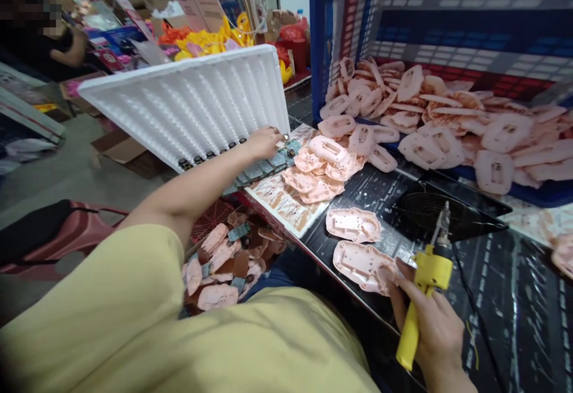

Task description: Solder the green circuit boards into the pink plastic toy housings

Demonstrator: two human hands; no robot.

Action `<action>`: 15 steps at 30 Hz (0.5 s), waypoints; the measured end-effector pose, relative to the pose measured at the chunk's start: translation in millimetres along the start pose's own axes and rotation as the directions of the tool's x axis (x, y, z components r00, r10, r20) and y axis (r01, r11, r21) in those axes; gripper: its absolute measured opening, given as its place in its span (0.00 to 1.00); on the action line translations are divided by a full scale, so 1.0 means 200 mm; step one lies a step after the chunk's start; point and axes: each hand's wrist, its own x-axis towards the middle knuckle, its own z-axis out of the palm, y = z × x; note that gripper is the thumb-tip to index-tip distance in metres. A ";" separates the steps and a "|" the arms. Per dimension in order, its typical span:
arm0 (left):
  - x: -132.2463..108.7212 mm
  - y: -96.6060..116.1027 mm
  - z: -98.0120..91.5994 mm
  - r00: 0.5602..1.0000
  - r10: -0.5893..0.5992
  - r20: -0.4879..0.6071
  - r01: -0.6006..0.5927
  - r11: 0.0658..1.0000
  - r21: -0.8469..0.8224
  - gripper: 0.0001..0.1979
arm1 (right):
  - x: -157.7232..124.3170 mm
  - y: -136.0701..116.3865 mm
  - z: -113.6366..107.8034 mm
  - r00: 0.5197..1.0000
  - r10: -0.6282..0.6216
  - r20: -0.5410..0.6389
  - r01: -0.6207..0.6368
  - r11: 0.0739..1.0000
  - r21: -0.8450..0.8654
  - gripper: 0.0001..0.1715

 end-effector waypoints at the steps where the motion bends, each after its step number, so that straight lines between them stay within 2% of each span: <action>1: 0.02 -0.02 0.00 0.998 -0.045 0.036 0.046 0.999 -0.009 0.22 | 0.00 0.00 0.01 1.000 -0.010 -0.010 0.010 1.000 -0.012 0.26; 5: 0.06 -0.03 0.04 0.989 -0.146 0.040 0.148 0.986 -0.070 0.15 | -0.01 0.01 0.03 0.999 -0.040 -0.017 0.039 0.999 -0.026 0.29; 7: 0.07 -0.04 0.05 0.978 -0.205 -0.040 0.195 0.965 -0.176 0.15 | -0.01 0.00 0.03 1.000 -0.028 -0.012 0.027 0.999 -0.030 0.29; 9: 0.08 -0.07 0.05 0.946 -0.268 -0.182 0.177 0.899 -0.401 0.13 | -0.02 0.00 0.03 1.000 -0.011 -0.013 0.011 1.000 -0.023 0.28; 11: 0.09 -0.09 0.03 0.889 -0.336 -0.310 0.054 0.751 -0.658 0.09 | -0.02 0.00 0.03 1.000 0.007 -0.014 -0.007 1.000 -0.015 0.26; 12: 0.08 -0.09 0.01 0.866 -0.366 -0.341 -0.021 0.653 -0.757 0.08 | -0.03 0.01 0.03 1.000 0.014 -0.012 -0.014 1.000 -0.012 0.24; 13: 0.07 -0.08 -0.01 0.851 -0.396 -0.345 -0.088 0.540 -0.837 0.08 | -0.03 0.01 0.04 1.000 0.019 -0.009 -0.019 1.000 -0.015 0.23; 15: 0.02 -0.04 -0.07 0.850 -0.435 -0.296 -0.177 0.294 -0.939 0.11 | -0.03 0.01 0.05 1.000 0.026 -0.002 -0.026 0.999 -0.041 0.21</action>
